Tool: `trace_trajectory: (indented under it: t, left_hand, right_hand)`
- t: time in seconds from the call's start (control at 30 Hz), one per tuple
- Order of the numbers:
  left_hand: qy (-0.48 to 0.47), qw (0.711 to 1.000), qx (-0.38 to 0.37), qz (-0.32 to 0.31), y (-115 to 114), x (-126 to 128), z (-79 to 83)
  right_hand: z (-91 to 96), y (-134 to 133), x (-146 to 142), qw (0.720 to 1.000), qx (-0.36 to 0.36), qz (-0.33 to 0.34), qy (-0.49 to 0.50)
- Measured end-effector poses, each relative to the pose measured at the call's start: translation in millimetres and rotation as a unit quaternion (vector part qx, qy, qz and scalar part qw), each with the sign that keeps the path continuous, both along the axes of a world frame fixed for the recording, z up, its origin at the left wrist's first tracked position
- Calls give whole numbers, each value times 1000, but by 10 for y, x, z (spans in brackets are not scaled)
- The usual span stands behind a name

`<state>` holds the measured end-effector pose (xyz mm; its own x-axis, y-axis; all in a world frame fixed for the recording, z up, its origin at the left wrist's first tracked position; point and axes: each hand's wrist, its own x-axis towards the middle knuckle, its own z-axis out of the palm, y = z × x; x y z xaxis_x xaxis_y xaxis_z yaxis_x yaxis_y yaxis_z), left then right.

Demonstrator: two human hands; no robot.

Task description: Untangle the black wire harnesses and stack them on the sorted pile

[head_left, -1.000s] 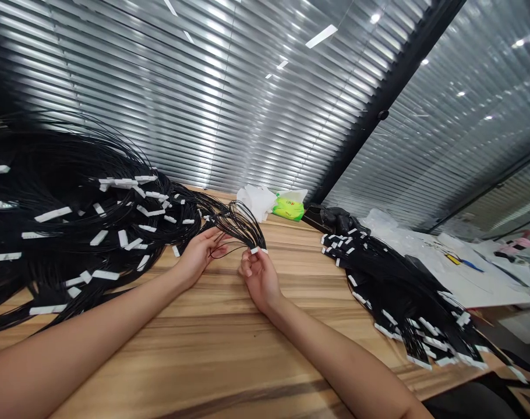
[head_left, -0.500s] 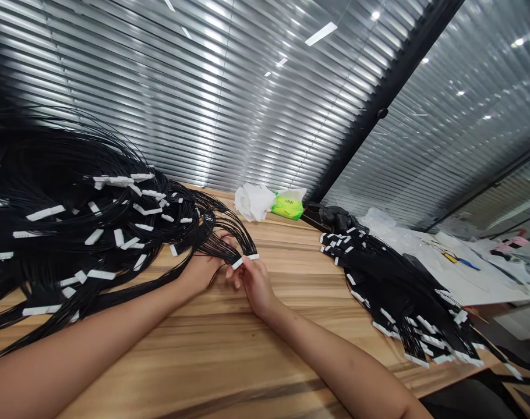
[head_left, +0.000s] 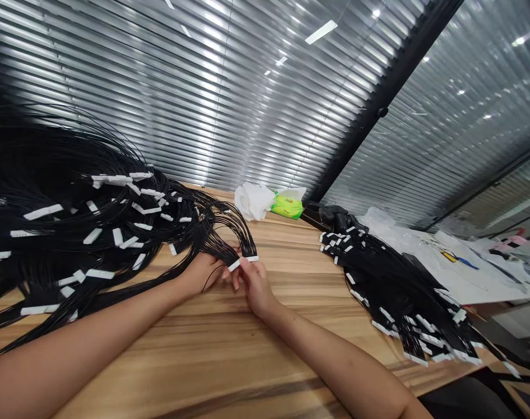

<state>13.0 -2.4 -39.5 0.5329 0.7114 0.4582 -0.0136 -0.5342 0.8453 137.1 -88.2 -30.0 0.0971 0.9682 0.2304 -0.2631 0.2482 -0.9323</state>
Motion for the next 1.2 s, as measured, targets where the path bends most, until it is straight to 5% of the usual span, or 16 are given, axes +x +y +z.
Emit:
trace_trajectory:
  t: [0.3, 0.47, 0.93, 1.2]
  left_hand:
    - [-55, 991, -114, 31, -21, 88, 146]
    - [-5, 997, -69, 22, -77, 45, 204]
    - [-56, 987, -153, -1, -101, 30, 323]
    - [-56, 989, -132, 33, -104, 35, 314]
  right_hand:
    - [-21, -23, 15, 994, -2, -97, -44]
    - [-7, 25, 32, 986, -1, -165, -16]
    - [-49, 74, 62, 985, -18, -171, -21]
    - [-53, 82, 65, 983, -15, -179, -38]
